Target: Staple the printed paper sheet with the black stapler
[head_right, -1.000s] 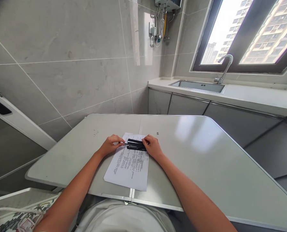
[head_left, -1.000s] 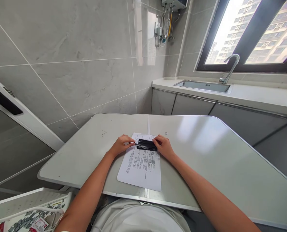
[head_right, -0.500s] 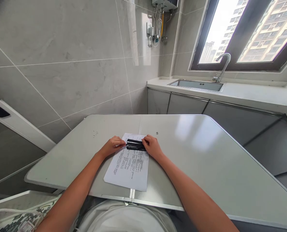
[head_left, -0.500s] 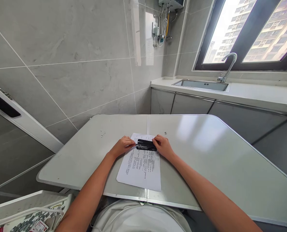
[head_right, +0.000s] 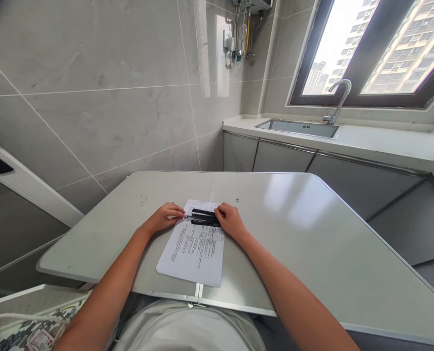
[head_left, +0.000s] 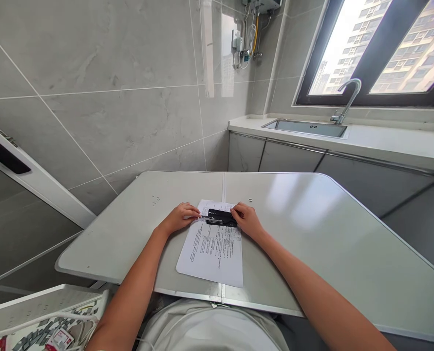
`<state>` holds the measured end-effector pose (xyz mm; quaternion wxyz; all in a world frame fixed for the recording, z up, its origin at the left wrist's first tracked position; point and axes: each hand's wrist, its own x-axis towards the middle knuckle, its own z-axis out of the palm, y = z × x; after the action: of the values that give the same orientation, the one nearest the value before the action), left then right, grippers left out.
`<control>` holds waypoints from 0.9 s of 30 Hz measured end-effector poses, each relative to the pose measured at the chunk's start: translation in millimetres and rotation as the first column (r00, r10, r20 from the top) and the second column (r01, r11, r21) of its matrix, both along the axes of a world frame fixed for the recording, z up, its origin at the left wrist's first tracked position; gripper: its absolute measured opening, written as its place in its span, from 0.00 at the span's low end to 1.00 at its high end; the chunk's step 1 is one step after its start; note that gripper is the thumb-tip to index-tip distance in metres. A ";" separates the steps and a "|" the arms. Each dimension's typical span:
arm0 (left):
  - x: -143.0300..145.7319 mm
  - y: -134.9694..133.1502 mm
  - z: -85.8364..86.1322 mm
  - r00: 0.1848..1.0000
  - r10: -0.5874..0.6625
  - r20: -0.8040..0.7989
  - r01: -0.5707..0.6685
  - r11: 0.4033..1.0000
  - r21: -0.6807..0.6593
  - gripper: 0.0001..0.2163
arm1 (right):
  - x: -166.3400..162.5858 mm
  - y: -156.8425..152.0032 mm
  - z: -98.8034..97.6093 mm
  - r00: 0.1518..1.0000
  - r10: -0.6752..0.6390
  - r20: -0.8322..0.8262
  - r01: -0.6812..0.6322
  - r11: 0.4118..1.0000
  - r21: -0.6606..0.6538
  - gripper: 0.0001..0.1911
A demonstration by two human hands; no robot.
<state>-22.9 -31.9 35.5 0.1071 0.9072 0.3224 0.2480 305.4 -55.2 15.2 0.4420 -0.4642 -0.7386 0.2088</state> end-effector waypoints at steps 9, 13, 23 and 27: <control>18.1 -1.3 -6.1 0.996 0.036 0.084 -0.031 0.997 -0.065 0.08 | -7.7 -6.3 -4.2 0.977 0.206 0.061 -0.204 0.978 -0.043 0.16; 25.1 -4.9 -6.1 0.994 0.006 0.111 0.002 0.997 -0.078 0.08 | -12.5 -9.6 -4.4 0.963 0.267 0.029 -0.266 0.963 -0.048 0.16; 37.1 -11.8 -2.9 0.985 -0.066 0.162 0.096 0.979 -0.183 0.05 | -20.8 -24.1 7.6 0.940 0.338 -0.050 -0.339 0.941 -0.018 0.14; 37.7 -11.4 -3.7 0.980 -0.027 0.197 0.068 0.977 -0.203 0.04 | -24.6 -25.0 5.8 0.953 0.293 -0.073 -0.296 0.954 -0.036 0.15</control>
<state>14.7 -43.3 31.8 0.2384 0.8702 0.3127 0.2969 280.8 -80.2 21.0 0.4192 -0.3520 -0.7793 0.3049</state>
